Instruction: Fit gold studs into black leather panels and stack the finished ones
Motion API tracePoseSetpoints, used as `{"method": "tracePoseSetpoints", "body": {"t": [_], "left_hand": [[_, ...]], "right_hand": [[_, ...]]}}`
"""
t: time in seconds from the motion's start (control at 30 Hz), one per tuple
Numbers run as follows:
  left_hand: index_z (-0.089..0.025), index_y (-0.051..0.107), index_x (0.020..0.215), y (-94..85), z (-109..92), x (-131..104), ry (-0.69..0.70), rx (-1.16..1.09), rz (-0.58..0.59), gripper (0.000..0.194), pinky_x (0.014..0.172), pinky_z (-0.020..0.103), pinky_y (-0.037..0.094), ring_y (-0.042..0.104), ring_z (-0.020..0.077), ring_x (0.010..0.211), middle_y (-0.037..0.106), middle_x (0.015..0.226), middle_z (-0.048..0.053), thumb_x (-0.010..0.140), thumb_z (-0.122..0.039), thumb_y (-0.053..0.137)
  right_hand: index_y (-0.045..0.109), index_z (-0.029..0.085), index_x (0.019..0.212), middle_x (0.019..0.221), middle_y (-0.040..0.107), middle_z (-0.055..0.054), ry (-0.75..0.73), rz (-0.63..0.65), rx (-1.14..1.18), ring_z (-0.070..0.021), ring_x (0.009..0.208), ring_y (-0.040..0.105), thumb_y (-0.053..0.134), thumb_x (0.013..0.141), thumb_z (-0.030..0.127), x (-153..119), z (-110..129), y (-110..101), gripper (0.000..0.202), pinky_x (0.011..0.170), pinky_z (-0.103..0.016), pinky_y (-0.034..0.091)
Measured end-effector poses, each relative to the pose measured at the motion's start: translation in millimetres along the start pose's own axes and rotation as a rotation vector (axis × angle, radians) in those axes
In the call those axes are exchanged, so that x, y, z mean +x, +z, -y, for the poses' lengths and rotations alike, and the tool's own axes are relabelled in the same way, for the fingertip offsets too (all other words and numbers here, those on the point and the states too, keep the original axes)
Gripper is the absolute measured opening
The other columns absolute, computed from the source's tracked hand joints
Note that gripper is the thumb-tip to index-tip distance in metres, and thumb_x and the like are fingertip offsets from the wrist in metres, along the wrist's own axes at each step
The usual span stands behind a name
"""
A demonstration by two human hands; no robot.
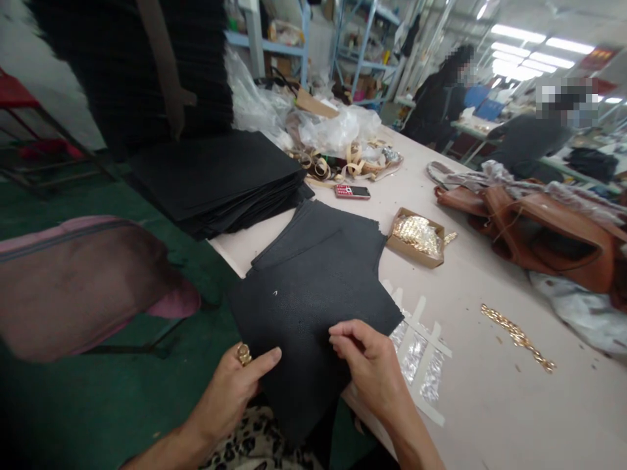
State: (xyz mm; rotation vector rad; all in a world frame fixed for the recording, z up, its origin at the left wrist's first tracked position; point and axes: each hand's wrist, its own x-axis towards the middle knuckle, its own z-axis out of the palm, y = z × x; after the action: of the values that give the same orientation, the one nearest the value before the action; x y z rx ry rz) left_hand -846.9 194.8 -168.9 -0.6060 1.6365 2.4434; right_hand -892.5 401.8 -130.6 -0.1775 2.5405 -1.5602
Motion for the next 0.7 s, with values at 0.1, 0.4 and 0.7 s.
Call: {"method": "tracePoseSetpoints", "body": {"t": [0.1,0.4,0.7], "left_hand": [[-0.022,0.034,0.064,-5.0,2,0,-0.114,-0.099,0.002,0.055,0.042,0.016,0.025,0.025,0.0034,0.043,0.029,0.054,-0.013,0.063,-0.043,0.085],[-0.02,0.042,0.075,-3.0,-4,13,-0.242,-0.14,0.118,0.057,0.039,0.014,0.016,0.017,-0.0012,0.038,0.033,0.052,-0.016,0.057,-0.048,0.088],[-0.016,0.055,0.077,2.7,-6,22,-0.27,-0.118,0.176,0.048,0.037,0.014,0.014,0.022,-0.0022,0.038,0.048,0.06,-0.009,0.064,-0.053,0.083]], "right_hand": [[0.071,0.019,0.097,0.077,0.069,-0.002,0.064,-0.005,0.12,-0.0159,0.072,0.065,0.063,0.087,0.038,10,5,9,0.022,0.07,-0.028,0.053],[0.072,0.015,0.088,0.066,0.067,-0.001,0.254,0.107,0.169,-0.0136,0.06,0.065,0.069,0.079,0.038,36,13,32,0.025,0.057,-0.024,0.054],[0.069,0.017,0.087,0.051,0.056,0.005,0.312,0.126,0.07,-0.0091,0.043,0.055,0.065,0.081,0.037,43,15,30,0.021,0.043,-0.019,0.045]]}}
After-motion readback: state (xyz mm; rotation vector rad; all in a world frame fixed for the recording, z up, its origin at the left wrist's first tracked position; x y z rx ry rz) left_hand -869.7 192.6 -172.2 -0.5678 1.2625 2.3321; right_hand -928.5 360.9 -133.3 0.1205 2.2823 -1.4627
